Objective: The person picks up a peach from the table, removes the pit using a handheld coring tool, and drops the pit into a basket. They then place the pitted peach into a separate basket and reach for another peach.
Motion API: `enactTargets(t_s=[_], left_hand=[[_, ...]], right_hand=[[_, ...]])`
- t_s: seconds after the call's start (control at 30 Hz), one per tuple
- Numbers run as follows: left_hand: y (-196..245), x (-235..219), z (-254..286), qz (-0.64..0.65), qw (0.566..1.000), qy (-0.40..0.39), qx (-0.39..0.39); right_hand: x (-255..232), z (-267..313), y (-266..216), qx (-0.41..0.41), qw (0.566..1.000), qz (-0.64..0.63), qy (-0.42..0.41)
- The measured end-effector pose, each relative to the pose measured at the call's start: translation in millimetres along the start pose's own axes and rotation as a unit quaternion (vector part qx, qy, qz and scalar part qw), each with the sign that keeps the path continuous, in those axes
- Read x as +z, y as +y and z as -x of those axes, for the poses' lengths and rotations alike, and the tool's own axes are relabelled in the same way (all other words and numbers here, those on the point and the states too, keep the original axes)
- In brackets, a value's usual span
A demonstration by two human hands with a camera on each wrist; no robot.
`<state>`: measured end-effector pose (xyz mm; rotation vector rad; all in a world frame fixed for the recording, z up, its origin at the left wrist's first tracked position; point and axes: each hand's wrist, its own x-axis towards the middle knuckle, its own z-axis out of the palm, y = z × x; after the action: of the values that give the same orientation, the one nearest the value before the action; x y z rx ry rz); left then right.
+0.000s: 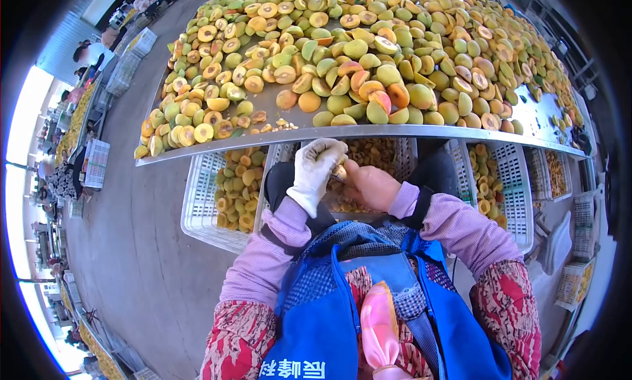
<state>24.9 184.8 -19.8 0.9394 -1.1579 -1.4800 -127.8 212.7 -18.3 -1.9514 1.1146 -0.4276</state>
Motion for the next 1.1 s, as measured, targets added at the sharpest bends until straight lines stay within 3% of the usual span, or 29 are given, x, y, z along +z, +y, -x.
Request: enactTargets(t_s=[0.07,0.13,0.2,0.27,0.33,0.4,0.47,0.5,0.53,0.6,0.67,0.7,0.73,0.77,0.8,0.83,0.87,0.93,1.0,1.1], left_hand=[[-5.6,2.8,-6.7,0.169,0.976,0.129,-0.054],[-9.8,3.8,-8.8,0.167,0.969,0.164,-0.073],[-18.7,4.6,-14.0,0.225,0.931,0.259,-0.125],[-38.5,-4.3,-19.4,0.268,0.917,0.260,-0.137],[-42.3,-5.8,-20.5,0.363,0.887,0.236,-0.158],[-40.5,8.0,-18.8,0.393,0.848,0.300,-0.190],[-28.4,1.1,-13.4,0.378,0.860,0.290,-0.185],[-26.2,-10.0,-5.3,0.234,0.929,0.279,-0.069],[-21.6,-22.2,-2.9,0.081,0.962,0.257,0.052],[19.1,-51.8,-2.7,0.201,0.919,0.336,0.040],[9.3,-119.6,-8.6,-0.035,0.911,0.408,0.047],[20.7,-133.6,-8.7,-0.276,0.846,0.452,0.055],[32.2,-139.4,-8.6,-0.499,0.727,0.468,0.058],[40.9,-141.2,-13.5,-0.547,0.703,0.448,0.068],[46.1,-139.9,-22.5,-0.548,0.702,0.450,0.069],[51.3,-135.9,-36.1,-0.602,0.706,0.358,0.104],[54.9,-131.0,-49.7,-0.648,0.702,0.261,0.136],[57.5,-112.6,-83.1,-0.655,0.733,0.169,0.069],[49.1,-107.1,-124.9,-0.693,0.719,0.057,-0.001],[15.4,-109.4,-169.9,-0.724,0.689,0.001,-0.018]], right_hand=[[-3.1,-6.6,-5.8,0.007,0.990,0.127,0.061],[-0.2,-15.5,3.5,-0.006,0.992,0.115,0.055],[-3.1,-20.2,8.0,0.006,0.981,0.191,0.021],[-6.9,-25.4,0.1,0.034,0.974,0.225,0.001],[-9.4,-33.1,-3.2,0.058,0.970,0.233,0.045],[-2.7,-38.3,1.1,0.023,0.957,0.281,0.065],[3.1,-37.3,6.9,0.063,0.966,0.229,0.099],[7.9,-29.8,12.2,0.055,0.970,0.198,0.129],[13.9,-22.2,21.0,0.051,0.970,0.199,0.129],[29.2,-3.4,39.2,0.053,0.972,0.127,0.188],[40.7,15.9,46.9,0.145,0.976,0.145,0.067],[81.8,33.0,105.0,0.075,0.982,0.176,0.002],[85.4,33.2,104.0,0.005,0.977,0.205,-0.065],[83.0,27.2,106.7,0.002,0.977,0.205,-0.062],[82.1,22.4,108.2,0.129,0.974,0.168,-0.084],[69.0,15.1,89.2,0.254,0.953,0.130,-0.108],[68.2,12.6,91.2,0.250,0.953,0.130,-0.112],[68.7,12.5,100.1,0.152,0.907,0.204,-0.334],[83.8,14.0,114.0,0.155,0.962,0.161,-0.154],[63.9,5.1,90.1,0.239,0.965,0.046,-0.092]])
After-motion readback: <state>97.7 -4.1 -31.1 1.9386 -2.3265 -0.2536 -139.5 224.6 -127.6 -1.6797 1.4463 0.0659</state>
